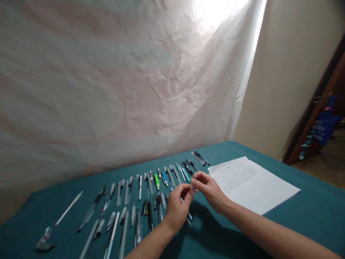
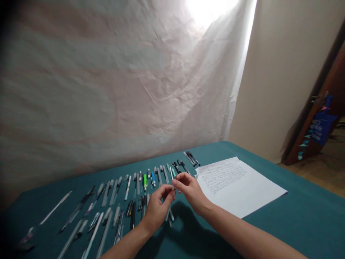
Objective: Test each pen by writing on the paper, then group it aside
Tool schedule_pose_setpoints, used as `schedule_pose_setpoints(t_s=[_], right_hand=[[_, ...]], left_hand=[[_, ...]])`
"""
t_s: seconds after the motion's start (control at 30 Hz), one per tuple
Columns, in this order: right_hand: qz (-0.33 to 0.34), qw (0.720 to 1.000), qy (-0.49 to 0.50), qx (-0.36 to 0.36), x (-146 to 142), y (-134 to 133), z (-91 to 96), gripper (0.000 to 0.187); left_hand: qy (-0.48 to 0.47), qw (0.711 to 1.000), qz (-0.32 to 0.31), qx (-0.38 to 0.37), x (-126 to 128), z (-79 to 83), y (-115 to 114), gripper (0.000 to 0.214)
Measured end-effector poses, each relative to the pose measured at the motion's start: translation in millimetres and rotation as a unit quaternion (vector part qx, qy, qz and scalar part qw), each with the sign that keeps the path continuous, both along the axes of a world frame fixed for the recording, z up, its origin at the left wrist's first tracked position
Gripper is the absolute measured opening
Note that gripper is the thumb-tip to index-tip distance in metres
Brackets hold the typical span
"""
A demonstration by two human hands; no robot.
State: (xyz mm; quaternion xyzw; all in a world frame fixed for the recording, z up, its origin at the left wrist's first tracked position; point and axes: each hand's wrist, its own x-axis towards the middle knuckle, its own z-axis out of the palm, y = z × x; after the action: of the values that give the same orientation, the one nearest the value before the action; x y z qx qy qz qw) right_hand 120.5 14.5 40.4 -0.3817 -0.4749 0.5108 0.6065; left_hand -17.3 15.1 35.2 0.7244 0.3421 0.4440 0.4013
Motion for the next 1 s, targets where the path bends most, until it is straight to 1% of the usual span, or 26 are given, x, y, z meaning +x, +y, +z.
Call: schedule_pose_setpoints(t_s=[0.13, 0.23, 0.4, 0.5, 0.6, 0.67, 0.8, 0.9, 1.0], right_hand=[[0.038, 0.999, 0.027, -0.025, -3, -1, -2.5, 0.028], [0.047, 0.998, 0.027, -0.035, -2, -1, -5.7, 0.034], [0.023, 0.999, -0.039, 0.000, 2, 0, -5.3, 0.024], [0.030, 0.999, -0.022, -0.015, 3, 1, -3.3, 0.022], [0.048, 0.998, 0.012, -0.036, 3, 2, -3.0, 0.029], [0.052, 0.998, -0.001, -0.029, 5, 4, -4.4, 0.031], [0.021, 0.999, -0.045, -0.001, 7, 7, -9.0, 0.021], [0.022, 1.000, -0.014, -0.009, 6, 8, -11.3, 0.019], [0.046, 0.998, 0.023, -0.031, 4, 6, -11.8, 0.026]], left_hand=[[0.001, 1.000, -0.003, -0.003, -1, 0.7, 0, 0.025], [0.005, 1.000, -0.004, -0.003, -2, 0.1, 0, 0.023], [0.013, 1.000, -0.005, -0.002, -2, -0.9, -1, 0.022], [0.013, 1.000, -0.006, -0.001, -2, -0.6, -1, 0.022], [0.012, 1.000, -0.004, -0.003, -1, -0.8, 0, 0.022], [0.010, 1.000, -0.002, -0.003, -2, -1.6, 0, 0.021], [0.014, 1.000, -0.005, -0.003, -2, -2.5, 0, 0.020], [0.017, 1.000, -0.010, -0.009, -2, -1.6, -1, 0.021], [0.016, 1.000, -0.006, -0.014, -2, -0.9, 0, 0.023]])
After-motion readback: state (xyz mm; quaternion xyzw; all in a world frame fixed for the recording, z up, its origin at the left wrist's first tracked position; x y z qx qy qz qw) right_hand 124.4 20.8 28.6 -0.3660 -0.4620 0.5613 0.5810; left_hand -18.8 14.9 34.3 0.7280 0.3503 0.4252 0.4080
